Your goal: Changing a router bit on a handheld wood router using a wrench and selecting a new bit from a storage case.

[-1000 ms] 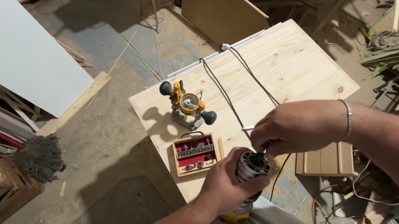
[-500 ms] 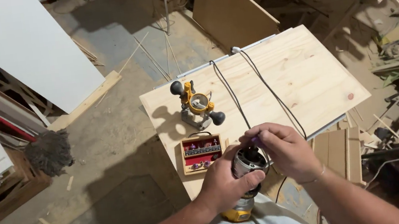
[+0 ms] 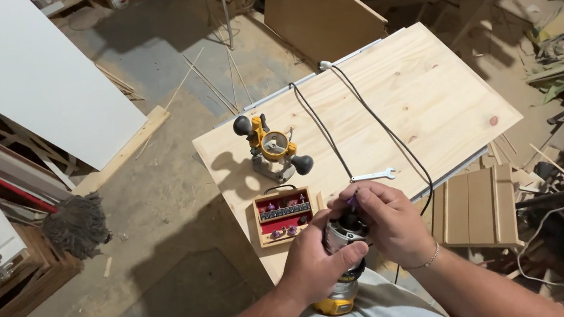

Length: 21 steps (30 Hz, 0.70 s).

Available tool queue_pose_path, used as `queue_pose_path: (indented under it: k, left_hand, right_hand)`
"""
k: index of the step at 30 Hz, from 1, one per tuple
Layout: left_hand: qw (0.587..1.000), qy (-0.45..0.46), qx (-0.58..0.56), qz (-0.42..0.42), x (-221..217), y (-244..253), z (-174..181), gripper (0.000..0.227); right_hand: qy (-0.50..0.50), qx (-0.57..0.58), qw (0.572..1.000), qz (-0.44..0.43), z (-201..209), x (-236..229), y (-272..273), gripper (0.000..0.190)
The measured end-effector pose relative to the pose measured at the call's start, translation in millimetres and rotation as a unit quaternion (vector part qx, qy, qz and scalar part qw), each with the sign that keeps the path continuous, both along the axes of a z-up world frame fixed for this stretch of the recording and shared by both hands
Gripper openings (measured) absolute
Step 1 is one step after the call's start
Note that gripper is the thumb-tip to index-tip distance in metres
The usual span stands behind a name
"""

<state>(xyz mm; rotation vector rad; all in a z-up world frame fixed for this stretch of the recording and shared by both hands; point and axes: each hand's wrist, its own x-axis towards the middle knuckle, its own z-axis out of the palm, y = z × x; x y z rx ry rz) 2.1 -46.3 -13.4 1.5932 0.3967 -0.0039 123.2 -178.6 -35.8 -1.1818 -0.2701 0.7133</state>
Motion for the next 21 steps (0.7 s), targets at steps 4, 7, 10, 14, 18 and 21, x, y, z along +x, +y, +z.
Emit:
queue_pose_path:
  k: [4,7,10,14,18,21]
  left_hand:
    - [1.000,0.013,0.015,-0.003,1,0,-5,0.074]
    - [1.000,-0.005,0.010,0.000,1,-1,-8,0.077]
    - [1.000,-0.012,0.004,0.004,0,-2,-11,0.081]
    - [0.999,-0.031,0.005,0.012,0,-4,-22,0.091]
    - [0.998,-0.058,-0.003,0.019,-1,-5,-22,0.088]
    - [0.998,-0.060,-0.012,0.019,-2,-6,-19,0.092]
  right_hand:
    - [-0.009,-0.010,1.000,-0.004,5,-4,3,0.030]
    - [-0.031,-0.027,0.999,-0.014,5,-6,5,0.032]
    - [-0.045,-0.042,0.998,-0.024,4,-8,7,0.033]
    - [-0.054,-0.032,0.998,-0.025,-2,-10,8,0.034]
    - [-0.041,-0.022,0.999,-0.025,-3,-12,8,0.033]
    - [-0.082,-0.054,0.995,-0.009,0,-12,8,0.036]
